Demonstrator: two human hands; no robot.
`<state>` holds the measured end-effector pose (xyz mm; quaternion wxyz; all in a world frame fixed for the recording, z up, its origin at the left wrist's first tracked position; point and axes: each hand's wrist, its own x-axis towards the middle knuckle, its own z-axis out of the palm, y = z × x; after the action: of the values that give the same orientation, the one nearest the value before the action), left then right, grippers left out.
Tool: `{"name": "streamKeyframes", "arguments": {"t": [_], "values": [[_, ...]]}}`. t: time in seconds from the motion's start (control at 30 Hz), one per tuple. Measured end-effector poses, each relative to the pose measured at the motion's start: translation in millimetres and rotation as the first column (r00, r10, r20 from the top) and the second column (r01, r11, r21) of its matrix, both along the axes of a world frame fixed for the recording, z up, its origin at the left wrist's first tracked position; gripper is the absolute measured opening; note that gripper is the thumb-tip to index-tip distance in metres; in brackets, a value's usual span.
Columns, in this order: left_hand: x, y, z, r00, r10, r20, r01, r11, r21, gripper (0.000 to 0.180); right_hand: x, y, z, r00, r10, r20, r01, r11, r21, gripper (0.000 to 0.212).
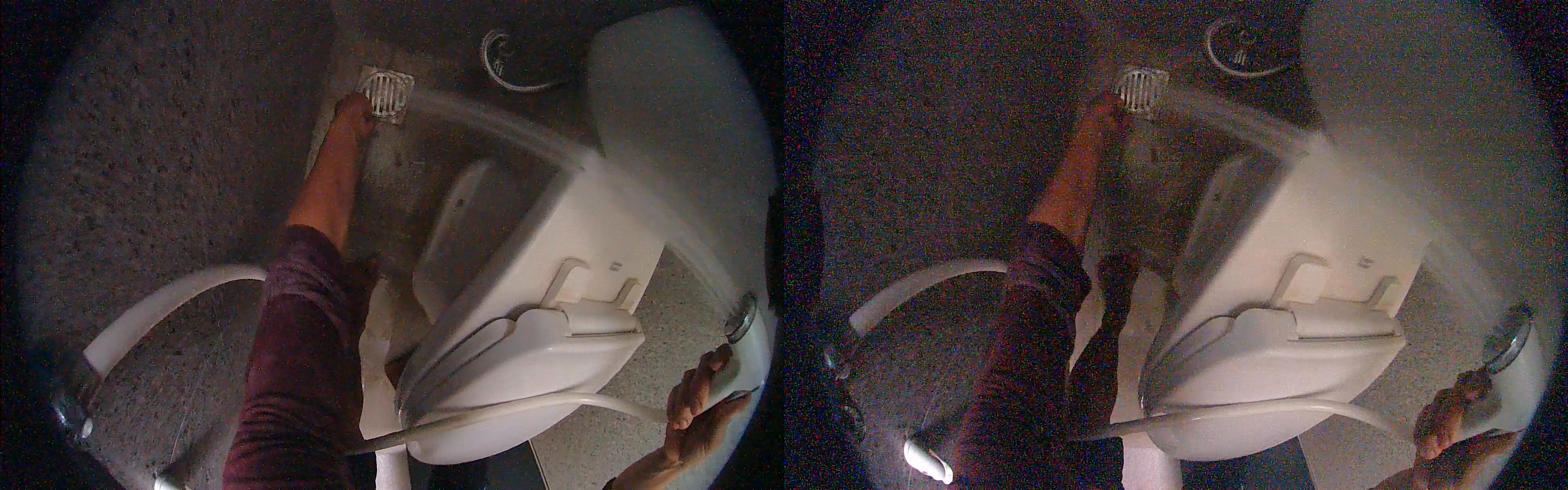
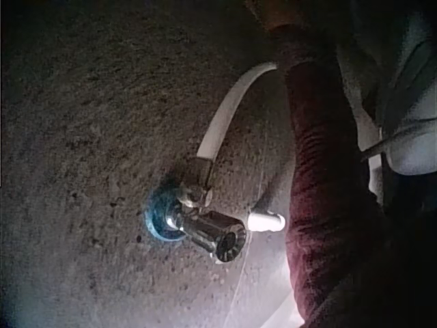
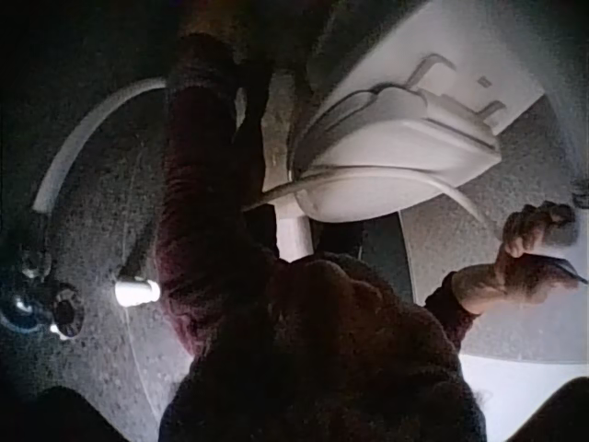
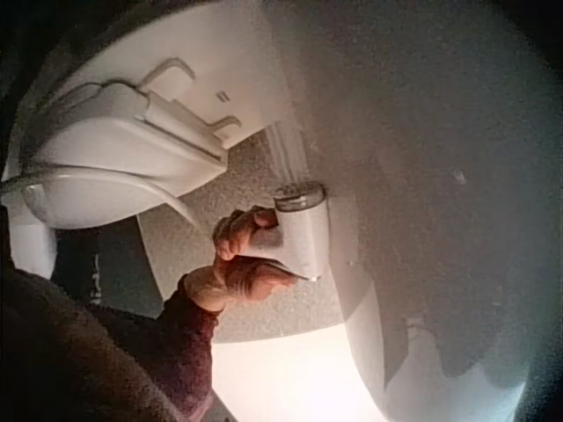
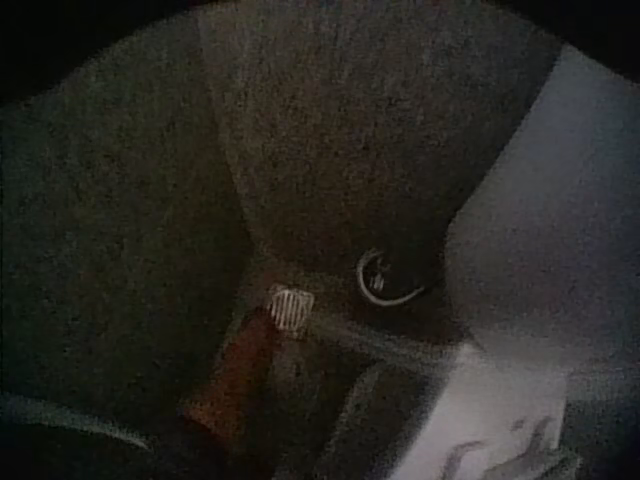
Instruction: The person uses a handheld bidet sprayer to rinse the bathroom floor, sink, and toilet area. They remove the floor drain cover, rinse it, and then replace it while continuing to spray the floor.
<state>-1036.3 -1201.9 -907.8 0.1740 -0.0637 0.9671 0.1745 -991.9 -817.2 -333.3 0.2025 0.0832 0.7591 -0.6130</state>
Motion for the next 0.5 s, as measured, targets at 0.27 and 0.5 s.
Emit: {"name": "streamKeyframes", "arguments": {"t": [0.27,0.5], "values": [[7.6,59.4,11.0,0.684,0.64,-0.35,-0.571,0.768,0.29,0.039,9.9,13.4,5.7,0.993,-0.111,-0.034,0.112,0.993,0.033,0.056],[4.2,92.3,31.7,0.587,0.804,-0.092,-0.765,0.589,0.26,0.039,10.0,6.9,8.4,0.999,-0.035,0.003,0.035,0.999,0.027,0.055]]}}
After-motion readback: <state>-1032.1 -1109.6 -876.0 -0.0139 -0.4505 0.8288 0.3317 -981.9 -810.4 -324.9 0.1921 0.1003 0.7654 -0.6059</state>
